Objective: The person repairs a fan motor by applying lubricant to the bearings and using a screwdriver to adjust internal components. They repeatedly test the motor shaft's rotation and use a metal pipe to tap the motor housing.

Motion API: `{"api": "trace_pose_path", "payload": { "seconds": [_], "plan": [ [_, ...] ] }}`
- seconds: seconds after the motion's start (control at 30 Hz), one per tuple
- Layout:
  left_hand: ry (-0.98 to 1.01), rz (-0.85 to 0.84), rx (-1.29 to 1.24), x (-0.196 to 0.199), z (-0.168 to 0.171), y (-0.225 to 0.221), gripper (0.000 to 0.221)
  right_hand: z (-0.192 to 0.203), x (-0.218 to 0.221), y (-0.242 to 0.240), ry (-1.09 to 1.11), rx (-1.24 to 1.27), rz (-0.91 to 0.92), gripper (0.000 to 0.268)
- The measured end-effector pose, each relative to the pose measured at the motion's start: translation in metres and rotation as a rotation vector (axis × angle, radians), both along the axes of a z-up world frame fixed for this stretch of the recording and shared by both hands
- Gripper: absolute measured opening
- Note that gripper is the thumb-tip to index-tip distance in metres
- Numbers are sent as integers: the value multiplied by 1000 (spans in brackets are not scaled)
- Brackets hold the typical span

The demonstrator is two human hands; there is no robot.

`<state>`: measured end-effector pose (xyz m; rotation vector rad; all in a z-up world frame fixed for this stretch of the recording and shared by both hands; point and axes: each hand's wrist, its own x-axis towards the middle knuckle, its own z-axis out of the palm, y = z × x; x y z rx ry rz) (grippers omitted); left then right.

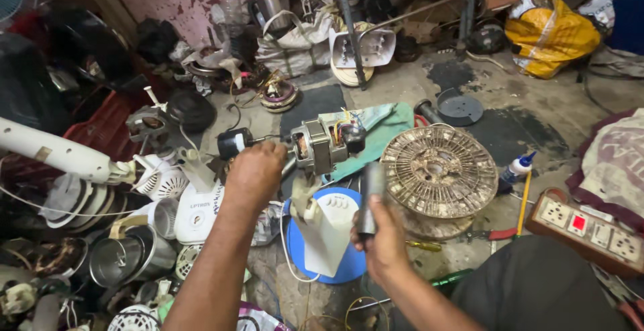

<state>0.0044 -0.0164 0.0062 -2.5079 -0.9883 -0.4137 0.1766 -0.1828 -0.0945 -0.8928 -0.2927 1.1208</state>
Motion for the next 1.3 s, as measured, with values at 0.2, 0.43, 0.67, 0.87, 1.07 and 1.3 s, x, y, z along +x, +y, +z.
{"api": "trace_pose_path", "payload": {
  "seconds": [0.2, 0.43, 0.67, 0.87, 1.07, 1.3],
  "plan": [
    [29, 4, -4, 1, 6, -11, 11, 30, -6, -10, -257, -20, 50, 29],
    [67, 77, -7, 7, 13, -21, 22, 47, -3, -18, -461, -55, 232, 41],
    [-730, 152, -278, 58, 5, -40, 72, -3, 31, -10, -257, -147, 84, 39],
    [-726, 379, -282, 102, -2, -29, 78, -60, 67, -15, -224, -186, -44, 39],
    [-1065, -56, -1160, 51, -2, 19, 50, -79, 69, 13, -476, 21, -104, 46],
    [-1005, -202, -1432, 43, -13, 54, 45, -64, 52, 52, -876, 192, -104, 43]
  ]
}}
